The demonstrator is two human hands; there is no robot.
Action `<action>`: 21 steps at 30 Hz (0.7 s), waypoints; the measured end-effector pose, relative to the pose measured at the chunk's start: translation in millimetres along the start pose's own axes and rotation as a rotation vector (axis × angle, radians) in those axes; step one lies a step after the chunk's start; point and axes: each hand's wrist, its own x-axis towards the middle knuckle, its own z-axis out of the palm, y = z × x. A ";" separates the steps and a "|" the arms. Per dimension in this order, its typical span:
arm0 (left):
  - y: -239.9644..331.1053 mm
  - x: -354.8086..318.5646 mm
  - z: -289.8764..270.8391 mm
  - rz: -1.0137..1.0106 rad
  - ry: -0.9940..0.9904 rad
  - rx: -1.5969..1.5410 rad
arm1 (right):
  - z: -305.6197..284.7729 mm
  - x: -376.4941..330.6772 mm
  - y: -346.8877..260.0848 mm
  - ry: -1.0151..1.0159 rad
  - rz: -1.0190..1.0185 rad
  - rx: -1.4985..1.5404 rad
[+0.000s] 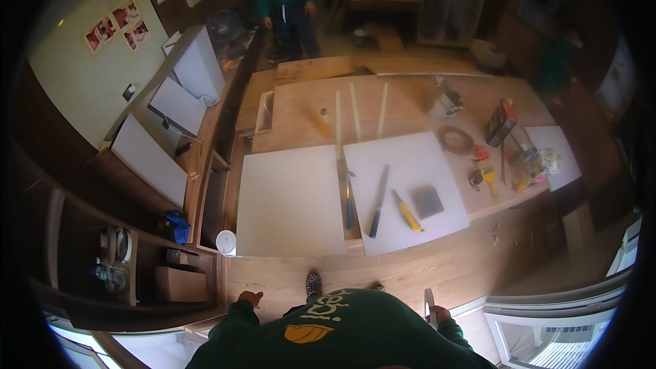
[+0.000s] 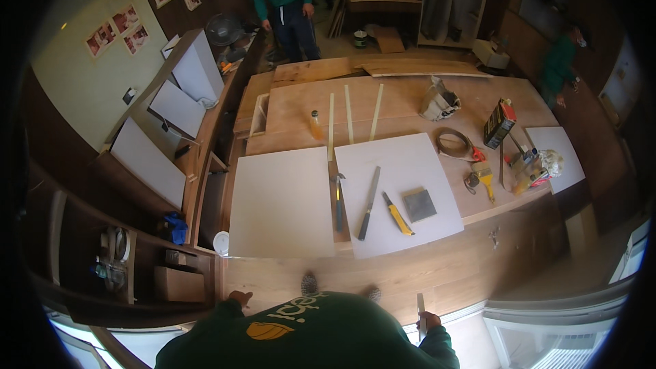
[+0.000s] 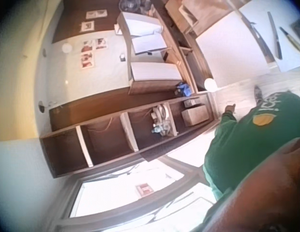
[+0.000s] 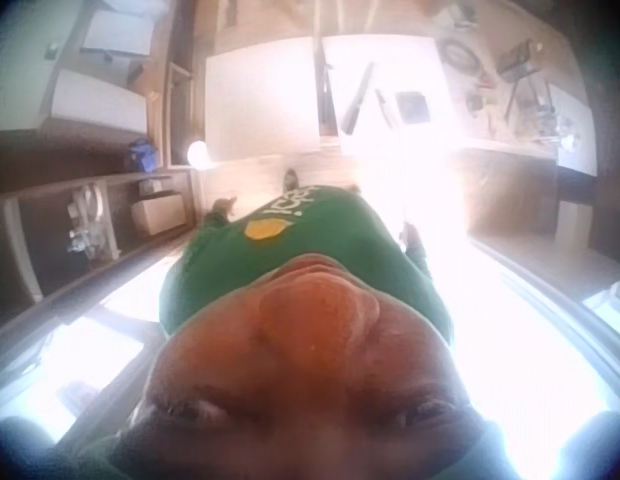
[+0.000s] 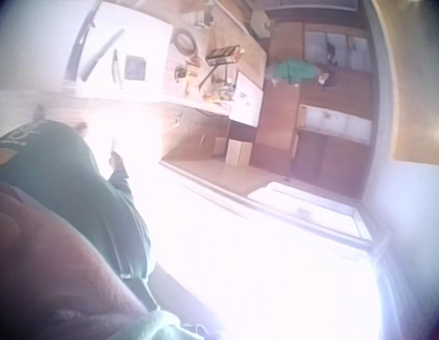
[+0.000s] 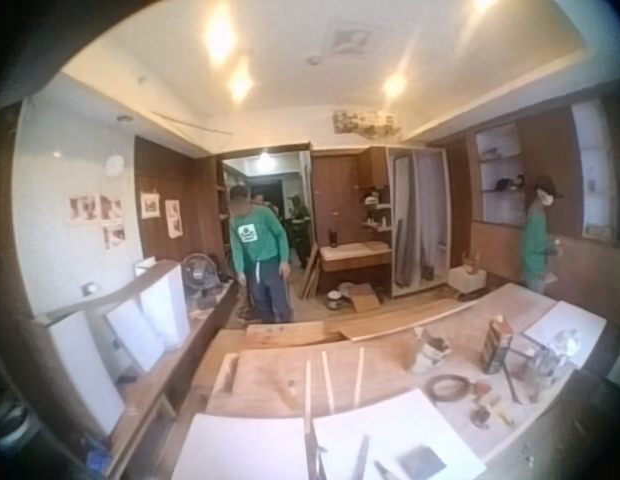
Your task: The person uses a hammer and a sanding block to smooth the edges of a white board.
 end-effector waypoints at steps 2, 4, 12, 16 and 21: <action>-22.5 -15.6 25.8 -0.150 0.094 -0.195 | 4.2 2.8 -6.6 -0.043 0.033 -0.100; -21.9 -21.7 46.5 -0.038 0.076 0.088 | -5.5 5.2 -13.7 -0.032 0.021 -0.230; -17.4 -34.4 63.1 0.049 -0.060 0.275 | -57.5 48.5 -0.2 -0.162 -0.314 -0.746; 36.5 -20.3 47.9 -0.026 -0.117 0.050 | -82.7 57.8 15.2 -0.140 -0.375 -0.724; 83.3 1.5 24.0 0.253 0.102 0.330 | -66.2 44.9 15.7 -0.135 -0.346 -0.624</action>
